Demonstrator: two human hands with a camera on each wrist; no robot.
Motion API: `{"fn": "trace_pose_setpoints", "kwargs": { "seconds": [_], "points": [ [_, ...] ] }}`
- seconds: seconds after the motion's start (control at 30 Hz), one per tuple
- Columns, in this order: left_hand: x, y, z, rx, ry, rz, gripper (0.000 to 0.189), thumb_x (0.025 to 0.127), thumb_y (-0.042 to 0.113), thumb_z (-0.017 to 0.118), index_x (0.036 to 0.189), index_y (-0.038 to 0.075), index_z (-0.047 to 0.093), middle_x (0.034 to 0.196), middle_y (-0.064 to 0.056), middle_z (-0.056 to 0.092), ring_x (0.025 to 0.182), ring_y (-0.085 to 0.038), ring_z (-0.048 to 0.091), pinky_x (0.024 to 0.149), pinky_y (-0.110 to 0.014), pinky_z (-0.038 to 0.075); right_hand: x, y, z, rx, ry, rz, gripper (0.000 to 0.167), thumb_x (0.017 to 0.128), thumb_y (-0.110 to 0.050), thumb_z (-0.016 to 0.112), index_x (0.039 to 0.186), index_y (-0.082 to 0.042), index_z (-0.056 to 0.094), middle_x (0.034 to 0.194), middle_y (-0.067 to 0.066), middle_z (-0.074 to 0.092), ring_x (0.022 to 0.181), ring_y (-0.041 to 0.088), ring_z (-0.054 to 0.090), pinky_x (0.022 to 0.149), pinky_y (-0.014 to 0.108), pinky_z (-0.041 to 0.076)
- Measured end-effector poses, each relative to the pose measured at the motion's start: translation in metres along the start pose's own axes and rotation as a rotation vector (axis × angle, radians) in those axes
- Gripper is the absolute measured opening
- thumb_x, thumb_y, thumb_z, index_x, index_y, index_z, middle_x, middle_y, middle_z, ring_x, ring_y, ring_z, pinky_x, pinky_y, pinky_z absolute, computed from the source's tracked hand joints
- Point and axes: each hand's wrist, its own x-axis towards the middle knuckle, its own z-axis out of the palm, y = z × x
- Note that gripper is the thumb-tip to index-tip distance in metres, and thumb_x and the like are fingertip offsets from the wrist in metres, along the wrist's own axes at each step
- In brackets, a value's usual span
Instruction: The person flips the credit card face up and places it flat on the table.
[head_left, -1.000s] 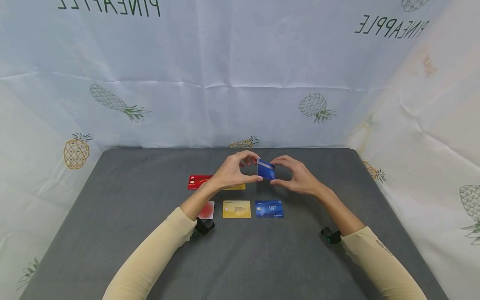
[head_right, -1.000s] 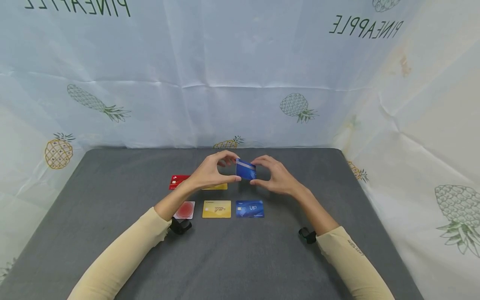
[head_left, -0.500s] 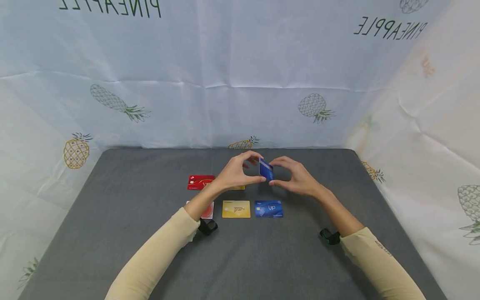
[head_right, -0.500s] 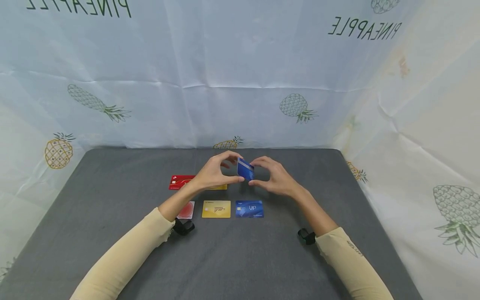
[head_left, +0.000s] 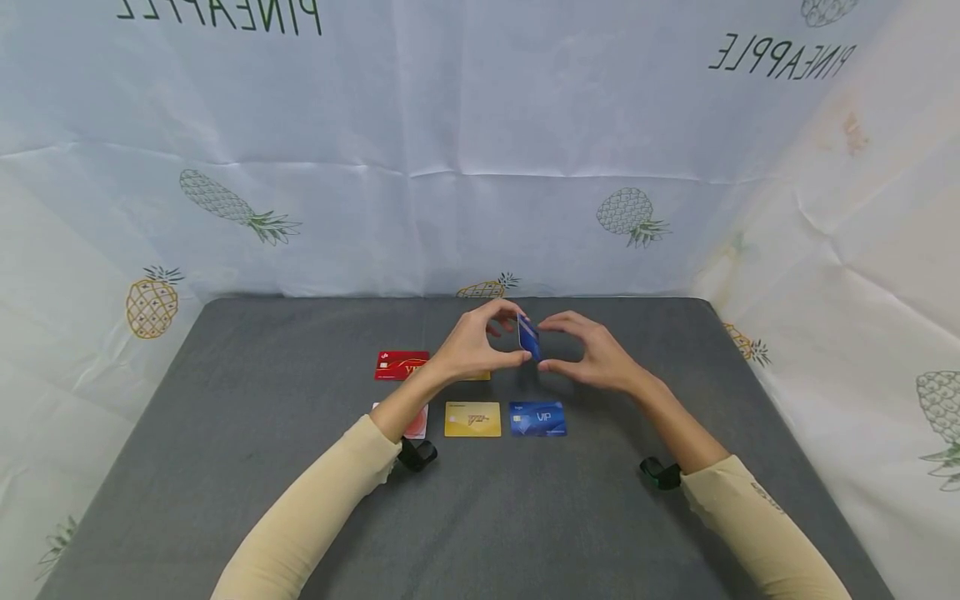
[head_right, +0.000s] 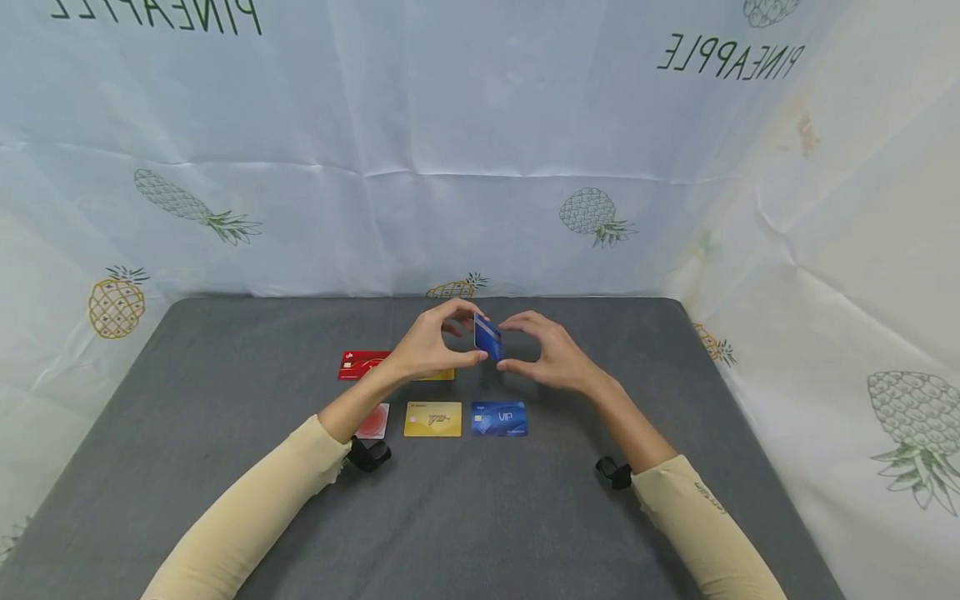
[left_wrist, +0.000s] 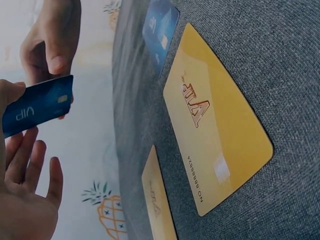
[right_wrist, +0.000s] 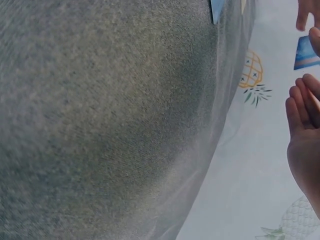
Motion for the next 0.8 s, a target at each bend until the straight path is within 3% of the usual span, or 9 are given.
{"fn": "trace_pose_setpoints", "kwargs": {
  "seconds": [0.2,0.43,0.8],
  "points": [
    [0.000,-0.002,0.000,-0.013,0.006,0.009,0.057,0.088,0.020,0.087,0.137,0.006,0.061,0.130,-0.020,0.069,0.115,-0.043,0.064,0.104,-0.060,0.057,0.000,0.000,-0.005,0.000,0.022,0.008,0.057,0.089,-0.021,0.090,0.141,-0.009,0.069,0.143,0.014,0.068,0.135,0.039,0.065,0.112,0.065,0.052],
    [0.000,-0.002,0.000,-0.010,-0.004,0.018,0.056,0.088,0.018,0.087,0.137,0.004,0.062,0.132,-0.019,0.070,0.108,-0.030,0.062,0.105,-0.061,0.057,0.001,-0.002,-0.010,0.004,0.054,0.002,0.057,0.089,-0.020,0.090,0.141,-0.008,0.069,0.143,0.015,0.068,0.134,0.040,0.065,0.112,0.066,0.051],
    [0.001,0.001,0.000,-0.009,-0.004,0.013,0.058,0.087,0.019,0.088,0.138,0.004,0.064,0.133,-0.016,0.071,0.105,-0.028,0.061,0.104,-0.061,0.057,0.003,-0.006,-0.015,0.044,0.117,-0.019,0.057,0.088,-0.013,0.089,0.141,-0.007,0.068,0.144,0.016,0.067,0.133,0.040,0.066,0.111,0.068,0.051]
  ]
}}
